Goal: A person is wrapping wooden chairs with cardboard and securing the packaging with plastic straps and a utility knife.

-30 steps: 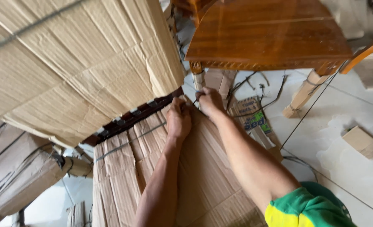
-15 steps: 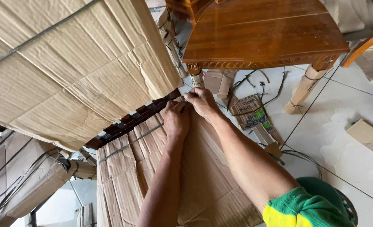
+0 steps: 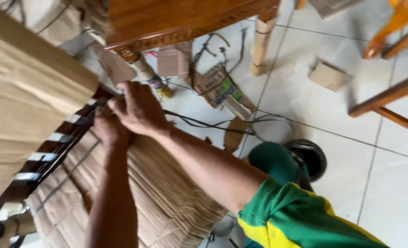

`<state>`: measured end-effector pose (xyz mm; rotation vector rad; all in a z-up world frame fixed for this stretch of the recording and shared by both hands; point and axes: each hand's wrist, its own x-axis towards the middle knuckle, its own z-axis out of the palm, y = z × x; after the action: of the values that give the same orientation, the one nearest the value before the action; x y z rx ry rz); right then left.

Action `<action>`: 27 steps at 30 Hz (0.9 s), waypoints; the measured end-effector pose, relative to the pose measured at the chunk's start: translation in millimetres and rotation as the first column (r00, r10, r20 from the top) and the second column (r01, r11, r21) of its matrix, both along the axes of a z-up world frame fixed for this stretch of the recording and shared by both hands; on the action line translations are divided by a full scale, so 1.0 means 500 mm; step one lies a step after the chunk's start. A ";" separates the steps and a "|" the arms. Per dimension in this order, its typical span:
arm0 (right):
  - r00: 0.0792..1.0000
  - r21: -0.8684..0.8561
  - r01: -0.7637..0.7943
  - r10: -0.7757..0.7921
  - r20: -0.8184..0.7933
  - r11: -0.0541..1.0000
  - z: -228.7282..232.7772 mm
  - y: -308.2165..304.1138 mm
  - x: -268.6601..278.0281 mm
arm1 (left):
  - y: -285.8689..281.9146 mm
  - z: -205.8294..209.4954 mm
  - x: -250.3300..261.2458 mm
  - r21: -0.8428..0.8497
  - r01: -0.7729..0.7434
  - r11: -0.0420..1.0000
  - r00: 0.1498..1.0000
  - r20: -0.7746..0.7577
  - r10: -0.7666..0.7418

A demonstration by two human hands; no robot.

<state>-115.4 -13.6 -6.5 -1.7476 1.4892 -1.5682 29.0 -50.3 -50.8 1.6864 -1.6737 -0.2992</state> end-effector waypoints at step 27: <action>0.915 0.003 -0.396 0.395 -0.080 0.918 -0.046 0.110 -0.116 | 0.000 0.016 -0.006 -0.254 0.207 0.945 0.977 0.101 -0.187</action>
<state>-173.2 41.5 -29.3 -1.9866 1.0656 -1.3132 25.9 -50.5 -42.9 1.3522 -1.8532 -0.1008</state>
